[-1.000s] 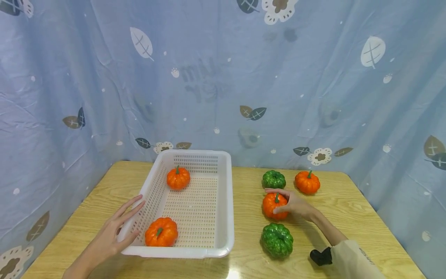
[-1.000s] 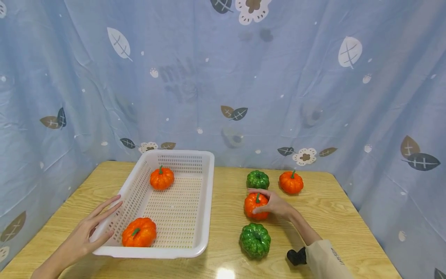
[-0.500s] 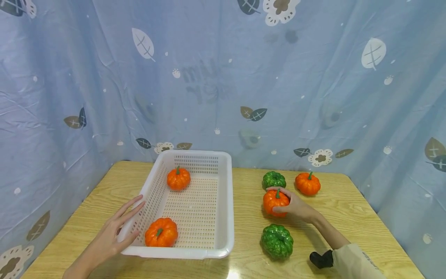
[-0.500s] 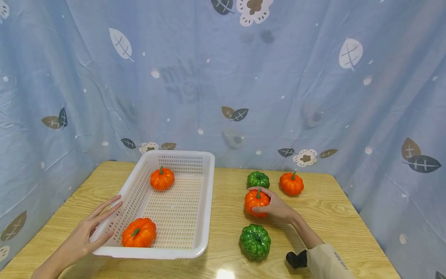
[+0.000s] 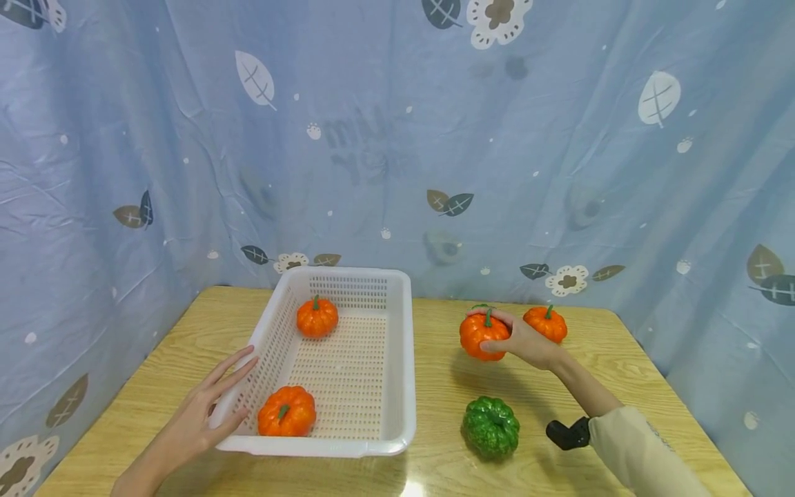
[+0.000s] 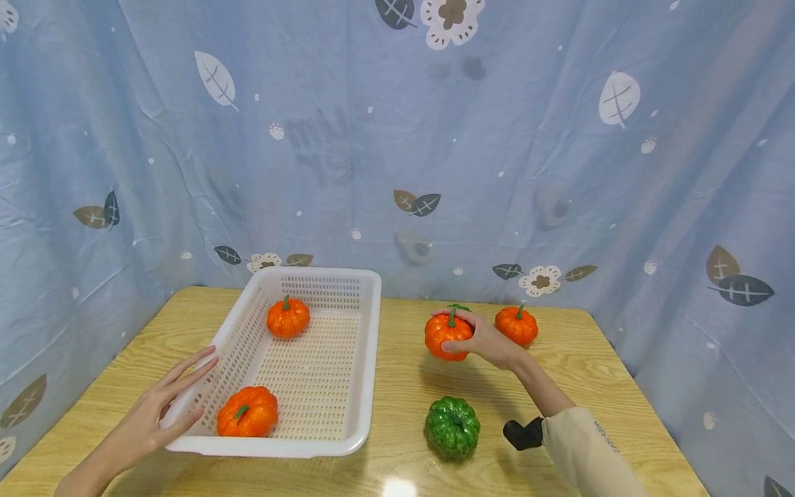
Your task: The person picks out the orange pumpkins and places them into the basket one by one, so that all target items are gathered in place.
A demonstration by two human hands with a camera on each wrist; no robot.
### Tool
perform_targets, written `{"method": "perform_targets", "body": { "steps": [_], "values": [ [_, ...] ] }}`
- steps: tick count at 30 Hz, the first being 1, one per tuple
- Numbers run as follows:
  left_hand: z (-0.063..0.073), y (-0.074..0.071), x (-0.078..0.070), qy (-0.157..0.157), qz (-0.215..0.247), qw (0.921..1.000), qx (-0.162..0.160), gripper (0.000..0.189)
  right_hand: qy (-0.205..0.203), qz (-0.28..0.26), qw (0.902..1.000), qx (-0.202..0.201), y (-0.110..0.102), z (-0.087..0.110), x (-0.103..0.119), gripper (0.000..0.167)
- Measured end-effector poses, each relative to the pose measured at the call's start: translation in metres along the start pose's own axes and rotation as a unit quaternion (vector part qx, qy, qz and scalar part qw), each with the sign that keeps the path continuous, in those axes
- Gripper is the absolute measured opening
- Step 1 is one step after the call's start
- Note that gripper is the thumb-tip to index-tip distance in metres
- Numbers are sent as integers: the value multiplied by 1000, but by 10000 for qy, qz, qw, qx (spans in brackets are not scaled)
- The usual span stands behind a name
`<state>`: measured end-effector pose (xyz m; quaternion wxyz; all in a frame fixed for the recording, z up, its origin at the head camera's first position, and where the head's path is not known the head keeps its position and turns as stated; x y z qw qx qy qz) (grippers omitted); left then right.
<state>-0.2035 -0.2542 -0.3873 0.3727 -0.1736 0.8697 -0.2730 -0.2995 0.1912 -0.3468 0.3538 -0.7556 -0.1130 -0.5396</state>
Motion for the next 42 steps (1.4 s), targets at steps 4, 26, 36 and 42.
{"method": "perform_targets", "body": {
  "steps": [4, 26, 36, 42],
  "values": [
    [0, 0, 0, -76, -45, 10000, 40, 66, 373, 177, 9988, 259, -23, -13, -35, 52],
    [-1, -2, 1, -317, -200, 9992, 143, 64, 20, -323, 9938, 1063, 17, -98, 12, 57],
    [1, -2, 2, -389, -51, 9992, 115, 63, -254, -323, 9784, 2028, 69, -114, 22, 60],
    [1, -1, 2, -350, -28, 9993, 108, 63, -119, -253, 9709, 2376, 92, -116, 27, 64]
  ]
}}
Point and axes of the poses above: each hand's wrist, its own z-axis away from the middle knuckle, its own y-axis out of the palm, x = y × z, the point moved 6 cm from there along -z, towards the middle knuckle, and after that the axes turned 11 degrees about z, right-handed, at the moved point
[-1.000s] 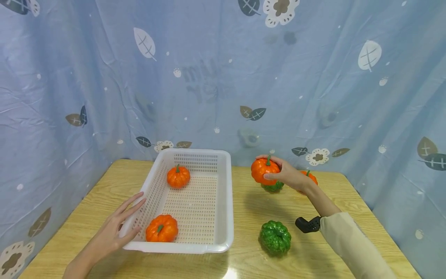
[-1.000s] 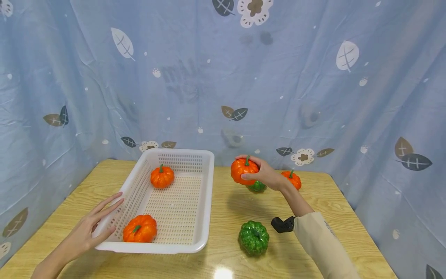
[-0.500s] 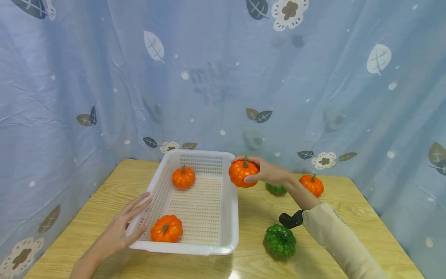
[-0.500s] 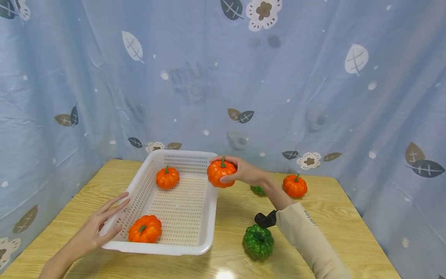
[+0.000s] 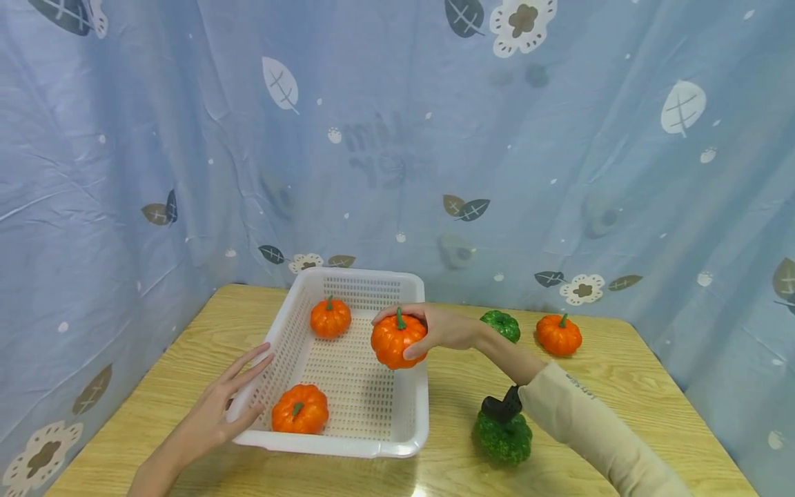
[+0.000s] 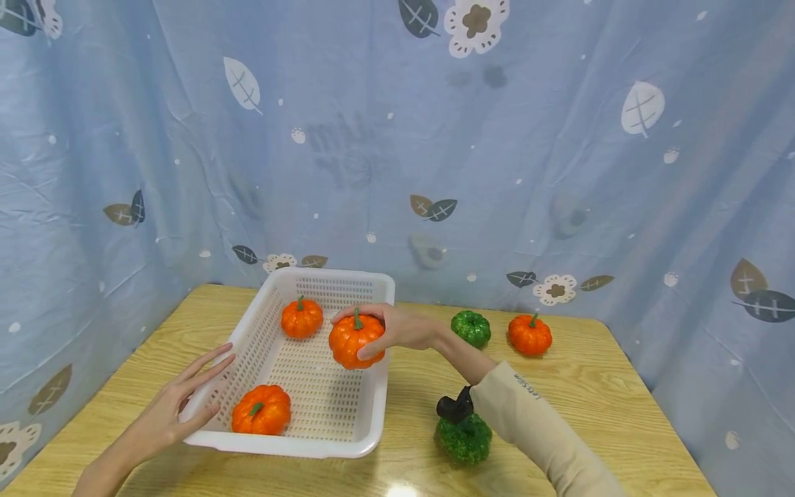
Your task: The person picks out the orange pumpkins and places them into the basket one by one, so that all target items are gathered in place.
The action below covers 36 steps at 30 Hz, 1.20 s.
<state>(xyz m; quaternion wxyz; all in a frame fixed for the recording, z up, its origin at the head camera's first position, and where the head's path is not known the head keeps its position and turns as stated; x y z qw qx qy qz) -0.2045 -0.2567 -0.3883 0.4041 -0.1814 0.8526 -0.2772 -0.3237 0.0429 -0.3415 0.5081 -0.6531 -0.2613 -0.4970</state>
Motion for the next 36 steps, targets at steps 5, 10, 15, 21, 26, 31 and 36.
{"method": "perform_targets", "body": {
  "steps": [5, 10, 15, 21, 26, 31, 36],
  "values": [
    [0, 0, -2, -37, -28, 10000, -3, 63, -50, -425, 9979, 484, 20, -10, -4, 68],
    [-1, -1, -3, 5, -66, 10000, -20, 63, 29, -436, 9934, 1056, 39, -21, -7, 67],
    [-1, -1, -2, -45, -155, 9999, -19, 63, 83, -491, 9847, 1667, 58, -28, -10, 66],
    [0, 1, -1, -61, -153, 9999, -49, 63, 286, -511, 9747, 2156, 69, -32, -12, 68],
    [0, 0, 0, -18, -134, 9999, -71, 64, 386, -200, 9680, 2472, 73, -38, -14, 70],
    [0, 0, -1, -3, -179, 9998, -27, 64, 400, -22, 9609, 2739, 76, -43, -17, 71],
    [0, 3, 0, 44, 48, 10000, 60, 64, 529, 110, 9542, 2942, 79, -46, -22, 76]
  ]
}}
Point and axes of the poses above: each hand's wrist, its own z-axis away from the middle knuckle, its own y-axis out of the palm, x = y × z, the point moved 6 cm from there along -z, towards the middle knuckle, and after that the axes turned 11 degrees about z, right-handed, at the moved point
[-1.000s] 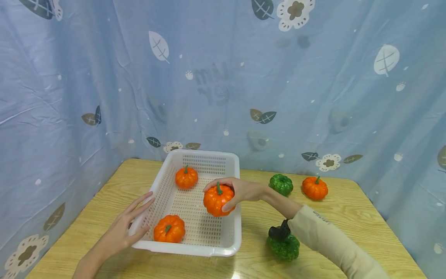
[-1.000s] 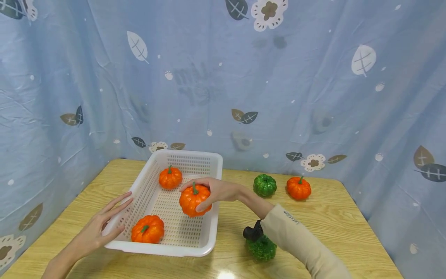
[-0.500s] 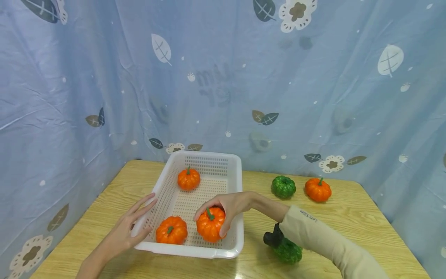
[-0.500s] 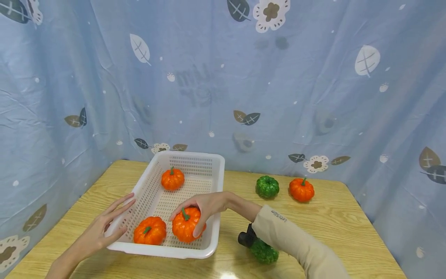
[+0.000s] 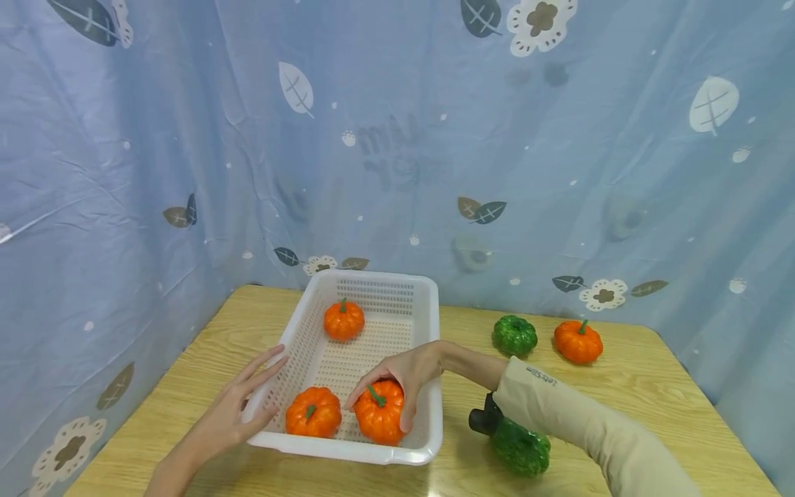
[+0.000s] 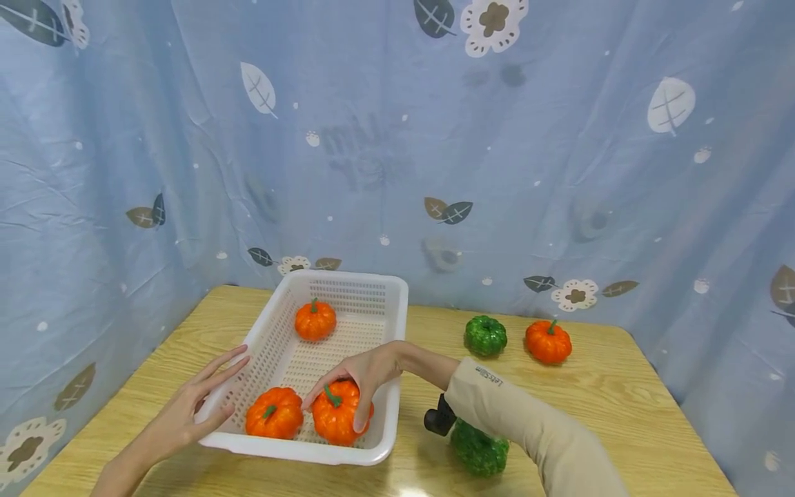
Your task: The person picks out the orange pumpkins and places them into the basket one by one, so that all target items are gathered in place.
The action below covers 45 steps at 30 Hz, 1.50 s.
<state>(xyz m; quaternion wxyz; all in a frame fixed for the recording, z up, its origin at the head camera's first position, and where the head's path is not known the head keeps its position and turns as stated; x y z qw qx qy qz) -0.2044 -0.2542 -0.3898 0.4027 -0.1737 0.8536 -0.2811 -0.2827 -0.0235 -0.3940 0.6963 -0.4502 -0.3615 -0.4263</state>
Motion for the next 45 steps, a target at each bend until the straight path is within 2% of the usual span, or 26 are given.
{"method": "perform_targets", "body": {
  "steps": [5, 12, 19, 27, 30, 39, 45],
  "values": [
    [0, 3, -1, -31, 40, 10000, 29, 63, 227, -89, 9996, 106, 2, -3, -6, 74],
    [0, 1, 0, -105, -77, 9999, -19, 63, 254, -151, 9995, 75, -2, -8, -7, 73],
    [0, -1, 0, -96, -139, 9998, -45, 63, 416, -267, 9983, 294, -2, -12, -12, 75],
    [-1, 0, 0, -69, -57, 9999, -71, 63, 747, 388, 9958, 368, -5, -16, -22, 77],
    [0, 0, 0, -55, -52, 9999, -85, 63, 818, 472, 9947, 411, -6, -18, -24, 76],
    [1, 0, 0, -206, -51, 9998, -39, 61, 733, 703, 9907, 908, 1, -23, -25, 73],
    [0, 1, 0, -123, -10, 9999, -53, 62, 677, 691, 9887, 1145, 5, -25, -25, 73]
  ]
}}
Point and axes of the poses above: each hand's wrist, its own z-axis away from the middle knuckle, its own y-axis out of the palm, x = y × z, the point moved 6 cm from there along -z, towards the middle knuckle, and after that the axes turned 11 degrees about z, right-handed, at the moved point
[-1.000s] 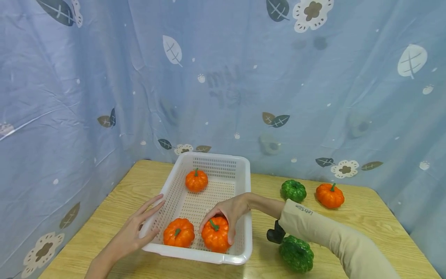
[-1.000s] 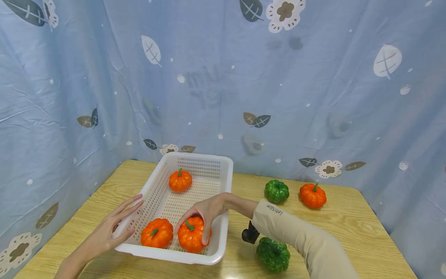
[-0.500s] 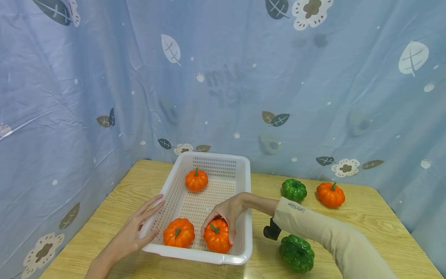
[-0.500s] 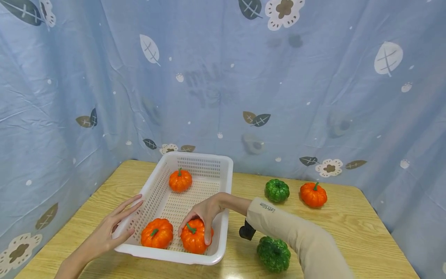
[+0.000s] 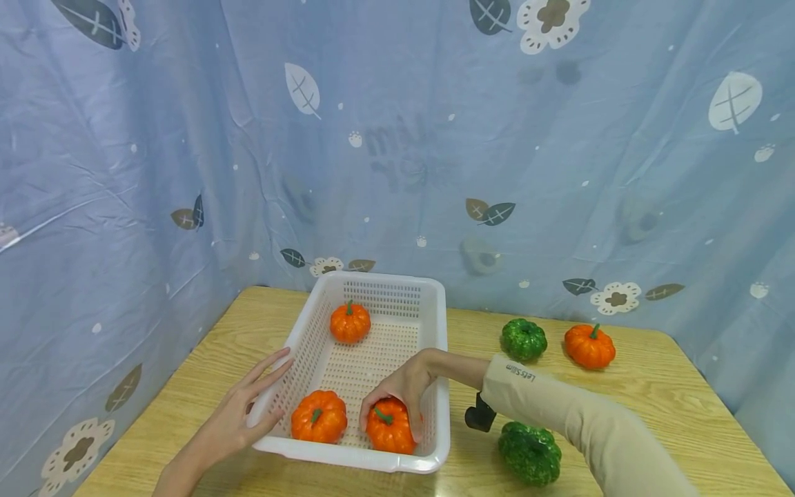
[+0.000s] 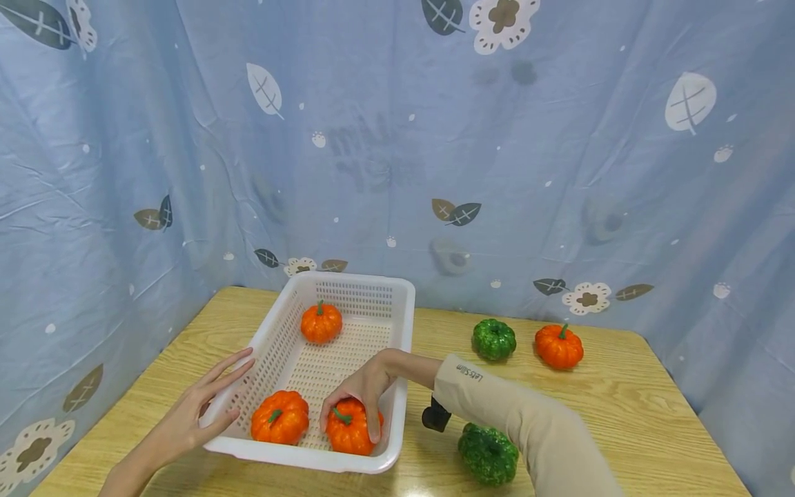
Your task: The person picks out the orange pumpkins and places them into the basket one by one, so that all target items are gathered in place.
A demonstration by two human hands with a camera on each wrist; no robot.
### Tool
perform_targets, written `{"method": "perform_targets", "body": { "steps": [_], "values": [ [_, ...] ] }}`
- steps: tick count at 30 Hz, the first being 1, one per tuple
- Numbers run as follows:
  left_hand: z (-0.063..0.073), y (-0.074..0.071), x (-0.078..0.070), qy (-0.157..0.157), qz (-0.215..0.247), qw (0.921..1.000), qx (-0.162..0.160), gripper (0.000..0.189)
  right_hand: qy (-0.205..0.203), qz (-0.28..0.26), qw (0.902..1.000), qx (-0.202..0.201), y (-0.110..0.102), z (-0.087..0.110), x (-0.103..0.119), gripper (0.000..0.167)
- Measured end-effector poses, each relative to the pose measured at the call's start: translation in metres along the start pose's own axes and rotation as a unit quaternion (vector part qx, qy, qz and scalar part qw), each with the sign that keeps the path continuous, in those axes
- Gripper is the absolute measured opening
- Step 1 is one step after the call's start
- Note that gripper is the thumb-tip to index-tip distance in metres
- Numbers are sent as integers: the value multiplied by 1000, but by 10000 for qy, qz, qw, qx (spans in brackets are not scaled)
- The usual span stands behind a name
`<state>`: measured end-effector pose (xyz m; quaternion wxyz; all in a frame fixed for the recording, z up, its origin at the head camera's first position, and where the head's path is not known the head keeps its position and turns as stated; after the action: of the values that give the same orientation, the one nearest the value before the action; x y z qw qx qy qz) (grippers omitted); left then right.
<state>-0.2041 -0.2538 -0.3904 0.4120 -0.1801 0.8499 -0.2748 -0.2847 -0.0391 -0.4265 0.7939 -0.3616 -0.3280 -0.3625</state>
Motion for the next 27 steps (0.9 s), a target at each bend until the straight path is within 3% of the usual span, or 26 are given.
{"method": "perform_targets", "body": {
  "steps": [13, 27],
  "values": [
    [-1, -1, 0, -37, -40, 10000, 16, 63, 197, -7, 9996, 187, -2, 4, -1, 78],
    [0, -1, -1, 13, 33, 10000, -14, 63, 194, -180, 9996, 24, -10, 7, -5, 79]
  ]
}}
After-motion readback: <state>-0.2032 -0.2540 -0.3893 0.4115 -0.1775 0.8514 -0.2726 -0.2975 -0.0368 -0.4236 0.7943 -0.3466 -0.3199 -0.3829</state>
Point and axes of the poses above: each hand's wrist, its own z-axis away from the middle knuckle, its own y-axis out of the palm, x = y × z, the point moved 6 cm from there along -z, towards the middle knuckle, and after that the axes turned 11 degrees about z, right-handed, at the moved point
